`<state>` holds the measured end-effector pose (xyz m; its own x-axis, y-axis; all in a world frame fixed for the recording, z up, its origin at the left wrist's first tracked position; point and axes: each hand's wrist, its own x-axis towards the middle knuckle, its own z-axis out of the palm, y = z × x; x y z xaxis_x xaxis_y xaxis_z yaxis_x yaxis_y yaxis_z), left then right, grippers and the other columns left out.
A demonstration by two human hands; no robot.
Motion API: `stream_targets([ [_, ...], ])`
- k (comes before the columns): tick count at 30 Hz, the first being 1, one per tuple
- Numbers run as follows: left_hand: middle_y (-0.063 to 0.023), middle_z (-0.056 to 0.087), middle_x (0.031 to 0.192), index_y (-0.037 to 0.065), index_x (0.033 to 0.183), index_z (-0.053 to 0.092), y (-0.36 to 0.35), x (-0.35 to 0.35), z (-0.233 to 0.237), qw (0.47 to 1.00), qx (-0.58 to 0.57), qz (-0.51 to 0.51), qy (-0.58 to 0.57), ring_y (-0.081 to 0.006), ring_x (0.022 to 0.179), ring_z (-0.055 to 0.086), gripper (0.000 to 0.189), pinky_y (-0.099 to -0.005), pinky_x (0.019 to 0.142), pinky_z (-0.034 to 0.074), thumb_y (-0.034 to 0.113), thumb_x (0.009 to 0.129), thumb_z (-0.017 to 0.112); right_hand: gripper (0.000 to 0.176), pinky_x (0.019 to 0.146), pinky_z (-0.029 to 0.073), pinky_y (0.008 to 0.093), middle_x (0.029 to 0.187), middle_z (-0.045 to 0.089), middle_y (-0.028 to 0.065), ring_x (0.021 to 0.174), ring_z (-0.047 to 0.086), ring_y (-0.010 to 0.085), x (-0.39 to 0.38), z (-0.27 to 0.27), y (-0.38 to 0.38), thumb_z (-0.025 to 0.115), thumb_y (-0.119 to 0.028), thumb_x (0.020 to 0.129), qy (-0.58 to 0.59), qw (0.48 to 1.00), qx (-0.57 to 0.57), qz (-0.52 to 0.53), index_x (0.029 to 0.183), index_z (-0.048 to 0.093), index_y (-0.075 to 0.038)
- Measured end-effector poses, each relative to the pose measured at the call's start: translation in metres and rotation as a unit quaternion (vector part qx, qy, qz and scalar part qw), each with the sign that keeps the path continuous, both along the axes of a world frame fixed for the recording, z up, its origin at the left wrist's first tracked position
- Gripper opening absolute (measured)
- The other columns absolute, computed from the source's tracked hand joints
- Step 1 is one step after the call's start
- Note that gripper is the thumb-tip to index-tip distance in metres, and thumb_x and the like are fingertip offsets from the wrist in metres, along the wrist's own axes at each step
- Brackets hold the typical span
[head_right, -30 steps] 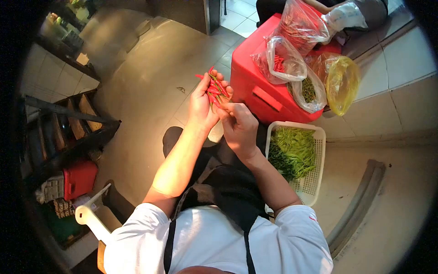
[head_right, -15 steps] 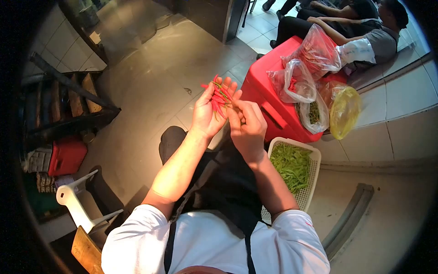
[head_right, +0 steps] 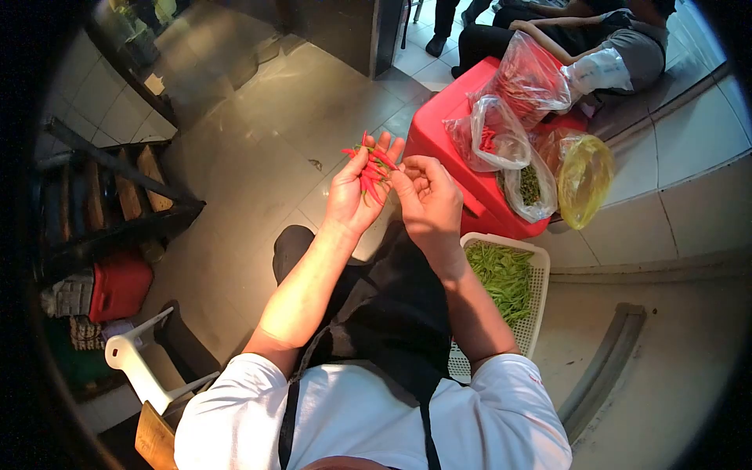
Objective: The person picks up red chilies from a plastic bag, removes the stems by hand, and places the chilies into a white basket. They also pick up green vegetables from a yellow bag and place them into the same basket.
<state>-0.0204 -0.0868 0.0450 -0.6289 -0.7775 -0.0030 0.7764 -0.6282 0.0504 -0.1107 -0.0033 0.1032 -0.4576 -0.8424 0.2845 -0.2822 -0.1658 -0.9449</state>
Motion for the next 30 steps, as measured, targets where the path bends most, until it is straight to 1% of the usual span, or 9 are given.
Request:
stream_targets([
  [4,-0.0152,0.049,0.136,0.009,0.114,0.054,0.004,-0.007,-0.004,0.999,-0.028,-0.025,0.003,-0.0334,0.132,0.041,0.022,-0.0536,0.102,0.043,0.021,0.102,0.04,0.021,0.063,0.049,0.0228,0.086,0.068,0.0101,0.073,0.063,0.0092,-0.004,-0.001,-0.001,0.066,-0.01,0.087,-0.017,0.998,0.054,0.01,0.103,0.062,0.004],
  [7,-0.0173,0.046,0.139,0.009,0.111,0.054,0.009,-0.01,-0.001,0.999,-0.043,-0.01,-0.022,-0.0341,0.13,0.044,0.022,-0.054,0.098,0.047,0.021,0.103,0.038,0.024,0.067,0.048,0.0187,0.091,0.066,0.004,0.078,0.058,0.004,-0.008,-0.011,-0.005,0.065,-0.006,0.089,-0.016,0.995,0.098,0.003,0.109,0.061,0.006],
  [10,-0.0194,0.043,0.141,0.009,0.11,0.054,0.011,-0.013,-0.005,0.999,-0.039,-0.006,-0.02,-0.0342,0.128,0.046,0.022,-0.0528,0.098,0.047,0.022,0.103,0.037,0.023,0.067,0.048,0.019,0.09,0.066,0.0047,0.079,0.059,0.0044,-0.007,-0.012,-0.007,0.065,-0.005,0.089,0.01,0.995,0.098,-0.003,0.109,0.061,0.007],
  [13,-0.0204,0.042,0.142,0.009,0.11,0.054,0.01,-0.012,-0.012,0.999,-0.04,-0.011,-0.007,-0.0339,0.126,0.048,0.023,-0.0504,0.099,0.047,0.022,0.103,0.036,0.017,0.063,0.048,0.0219,0.082,0.068,0.0066,0.075,0.062,0.0071,-0.009,-0.023,-0.014,0.063,-0.006,0.089,-0.105,0.992,0.058,0.026,0.101,0.064,0.006],
  [17,-0.0198,0.042,0.142,0.009,0.109,0.055,0.009,-0.011,-0.017,0.999,-0.032,-0.025,-0.012,-0.0333,0.126,0.048,0.024,-0.0489,0.102,0.045,0.024,0.103,0.037,0.014,0.063,0.048,0.0218,0.081,0.067,0.005,0.075,0.06,0.0058,-0.019,-0.036,-0.016,0.061,-0.004,0.089,-0.105,0.988,0.102,0.054,0.098,0.063,0.007],
  [22,-0.0161,0.051,0.134,0.009,0.106,0.056,0.01,-0.016,-0.02,1.0,0.005,-0.002,0.017,-0.0328,0.128,0.047,0.026,-0.0497,0.103,0.043,0.03,0.102,0.041,0.013,0.063,0.048,0.0221,0.083,0.068,0.0065,0.074,0.061,0.0061,-0.004,-0.026,-0.014,0.06,-0.004,0.09,-0.084,0.993,0.088,0.011,0.097,0.064,0.006],
  [25,-0.0137,0.056,0.128,0.01,0.104,0.057,0.01,-0.018,-0.026,1.0,0.021,-0.004,0.014,-0.0326,0.128,0.047,0.027,-0.0494,0.102,0.044,0.033,0.101,0.043,0.014,0.063,0.049,0.0221,0.083,0.069,0.0072,0.073,0.062,0.0073,-0.006,-0.034,-0.011,0.061,-0.004,0.09,0.028,0.994,0.099,-0.022,0.099,0.063,0.007],
  [28,-0.0121,0.059,0.121,0.01,0.102,0.056,0.009,-0.019,-0.028,1.0,0.006,0.003,-0.024,-0.0322,0.127,0.048,0.026,-0.0493,0.099,0.046,0.033,0.101,0.044,0.017,0.065,0.05,0.023,0.084,0.069,0.0095,0.073,0.064,0.0088,-0.002,-0.038,-0.008,0.064,-0.005,0.087,-0.086,0.994,0.062,-0.012,0.101,0.063,0.006],
  [30,-0.0119,0.061,0.117,0.009,0.102,0.054,0.009,-0.019,-0.029,0.998,-0.001,0.017,-0.053,-0.0317,0.124,0.05,0.025,-0.0493,0.097,0.048,0.033,0.1,0.044,0.019,0.064,0.05,0.0243,0.085,0.069,0.0098,0.072,0.063,0.0095,0.003,-0.037,-0.008,0.067,-0.007,0.086,-0.096,0.994,0.028,-0.035,0.102,0.064,0.003],
])
